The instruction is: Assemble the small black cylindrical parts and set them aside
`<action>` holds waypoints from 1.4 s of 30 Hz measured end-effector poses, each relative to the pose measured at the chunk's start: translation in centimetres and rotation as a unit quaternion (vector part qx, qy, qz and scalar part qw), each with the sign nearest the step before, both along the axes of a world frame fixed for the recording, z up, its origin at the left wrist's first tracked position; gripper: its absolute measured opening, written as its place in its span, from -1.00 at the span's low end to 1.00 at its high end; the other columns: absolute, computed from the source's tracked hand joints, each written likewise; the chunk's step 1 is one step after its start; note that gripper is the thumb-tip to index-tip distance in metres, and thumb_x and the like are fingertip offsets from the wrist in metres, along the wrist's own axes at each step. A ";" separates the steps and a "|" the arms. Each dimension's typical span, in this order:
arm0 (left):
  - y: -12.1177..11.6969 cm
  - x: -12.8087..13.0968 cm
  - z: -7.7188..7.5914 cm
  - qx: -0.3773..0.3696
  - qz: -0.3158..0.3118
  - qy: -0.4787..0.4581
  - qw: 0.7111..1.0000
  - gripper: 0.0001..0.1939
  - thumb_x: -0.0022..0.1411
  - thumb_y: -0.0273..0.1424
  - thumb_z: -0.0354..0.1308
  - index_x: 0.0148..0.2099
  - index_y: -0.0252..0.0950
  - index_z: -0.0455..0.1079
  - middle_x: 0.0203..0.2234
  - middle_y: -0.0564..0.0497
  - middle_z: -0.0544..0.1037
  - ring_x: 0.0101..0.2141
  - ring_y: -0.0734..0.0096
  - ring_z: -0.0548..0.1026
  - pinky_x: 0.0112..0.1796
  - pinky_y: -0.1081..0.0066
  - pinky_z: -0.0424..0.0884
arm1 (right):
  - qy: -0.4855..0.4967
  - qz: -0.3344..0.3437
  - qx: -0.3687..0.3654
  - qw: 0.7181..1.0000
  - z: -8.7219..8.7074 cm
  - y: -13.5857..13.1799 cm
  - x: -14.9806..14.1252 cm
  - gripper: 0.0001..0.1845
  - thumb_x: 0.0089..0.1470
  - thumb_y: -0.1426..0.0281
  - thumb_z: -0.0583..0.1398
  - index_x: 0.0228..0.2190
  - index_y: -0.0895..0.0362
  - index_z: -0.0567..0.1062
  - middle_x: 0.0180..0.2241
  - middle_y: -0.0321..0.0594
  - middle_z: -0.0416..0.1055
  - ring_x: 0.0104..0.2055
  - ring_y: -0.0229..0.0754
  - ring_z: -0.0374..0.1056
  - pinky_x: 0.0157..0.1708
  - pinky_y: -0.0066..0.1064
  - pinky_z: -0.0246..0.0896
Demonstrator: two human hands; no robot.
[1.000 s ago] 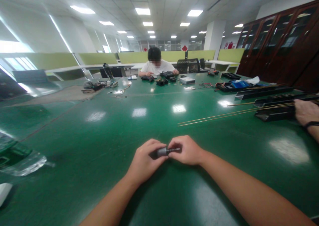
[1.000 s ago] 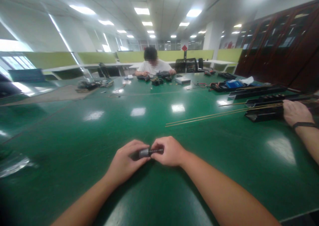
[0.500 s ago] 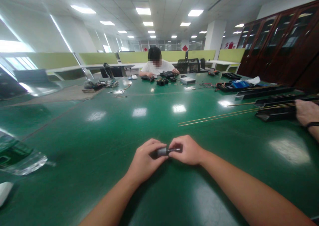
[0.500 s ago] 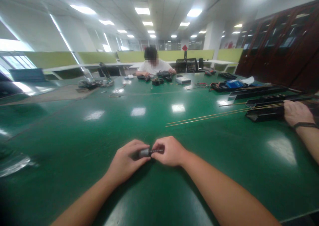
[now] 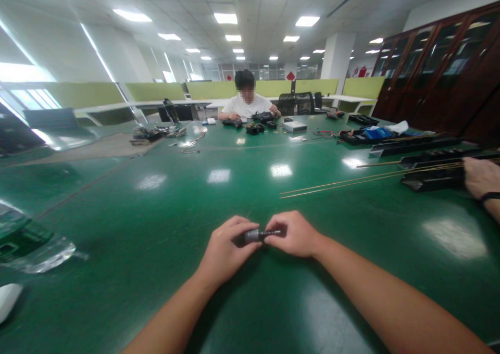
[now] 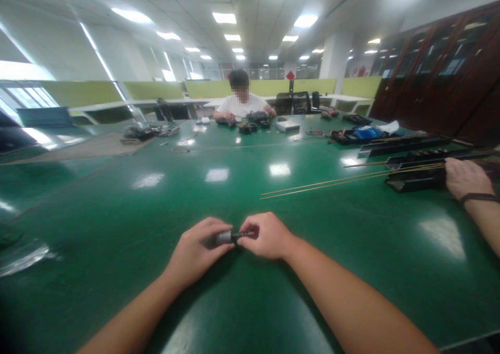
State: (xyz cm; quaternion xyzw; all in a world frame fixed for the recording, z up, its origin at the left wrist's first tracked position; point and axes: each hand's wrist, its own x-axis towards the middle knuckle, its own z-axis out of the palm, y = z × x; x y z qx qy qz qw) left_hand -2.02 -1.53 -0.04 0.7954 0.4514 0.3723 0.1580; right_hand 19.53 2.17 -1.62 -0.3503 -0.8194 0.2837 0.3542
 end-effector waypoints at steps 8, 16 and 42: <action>0.1 -0.5 0.1 -0.001 0.016 0.007 1.000 -0.76 0.14 -0.41 0.32 -0.10 -0.13 0.53 -0.22 0.04 0.53 -0.19 0.36 0.48 -0.15 0.39 0.40 | 0.000 -0.020 0.007 1.000 0.1 0.1 0.0 -0.91 -0.05 0.41 0.33 -0.41 0.15 0.59 -0.46 -0.26 0.52 -0.45 -0.25 0.38 -0.42 -0.47 0.21; 0.3 -0.9 -0.1 0.010 0.030 0.012 0.999 -0.73 0.12 -0.40 0.33 -0.09 -0.12 0.53 -0.21 0.04 0.53 -0.18 0.35 0.49 -0.13 0.37 0.41 | 0.008 -0.027 0.006 1.000 0.1 0.2 0.1 -0.93 -0.05 0.42 0.32 -0.42 0.15 0.58 -0.49 -0.28 0.50 -0.47 -0.26 0.37 -0.43 -0.48 0.21; -3.0 -9.5 3.4 -0.130 0.268 -0.238 0.924 -0.58 0.31 -0.13 0.09 0.10 -0.25 0.37 -0.07 -0.02 0.58 -0.08 0.29 0.55 -0.01 0.26 0.48 | 0.028 -0.099 -0.032 0.994 -0.8 1.8 0.2 -0.80 -0.04 0.30 0.32 -0.38 0.17 0.63 -0.51 -0.23 0.53 -0.49 -0.25 0.37 -0.44 -0.46 0.21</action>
